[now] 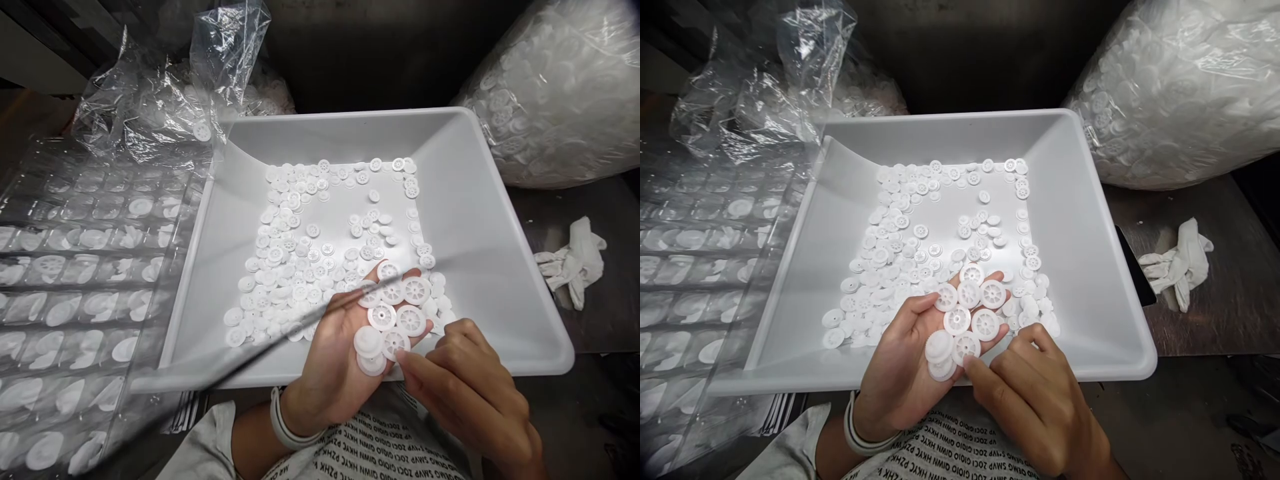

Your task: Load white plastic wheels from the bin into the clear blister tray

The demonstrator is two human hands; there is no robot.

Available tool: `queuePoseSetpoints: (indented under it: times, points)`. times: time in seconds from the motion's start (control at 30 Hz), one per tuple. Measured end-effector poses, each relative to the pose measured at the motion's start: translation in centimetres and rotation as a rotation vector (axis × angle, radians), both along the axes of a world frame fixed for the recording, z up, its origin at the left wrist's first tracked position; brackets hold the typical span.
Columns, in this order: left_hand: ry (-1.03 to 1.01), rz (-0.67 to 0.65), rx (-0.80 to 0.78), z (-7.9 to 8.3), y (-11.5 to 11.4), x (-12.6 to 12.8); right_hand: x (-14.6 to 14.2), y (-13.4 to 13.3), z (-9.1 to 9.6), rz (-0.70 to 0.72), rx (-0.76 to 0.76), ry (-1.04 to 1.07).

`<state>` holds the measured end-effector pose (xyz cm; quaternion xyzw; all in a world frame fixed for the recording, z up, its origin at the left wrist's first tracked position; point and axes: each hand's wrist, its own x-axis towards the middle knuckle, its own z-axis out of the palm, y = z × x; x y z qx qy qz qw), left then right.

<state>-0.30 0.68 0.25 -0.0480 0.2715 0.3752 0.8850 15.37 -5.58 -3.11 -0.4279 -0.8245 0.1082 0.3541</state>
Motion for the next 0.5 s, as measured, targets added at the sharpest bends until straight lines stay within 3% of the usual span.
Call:
queuePoseSetpoints:
  times: [0.5]
  points:
    - [-0.015,0.005,0.044,0.0,0.03,-0.04,0.19,-0.44,-0.26,-0.053,-0.03,0.125]
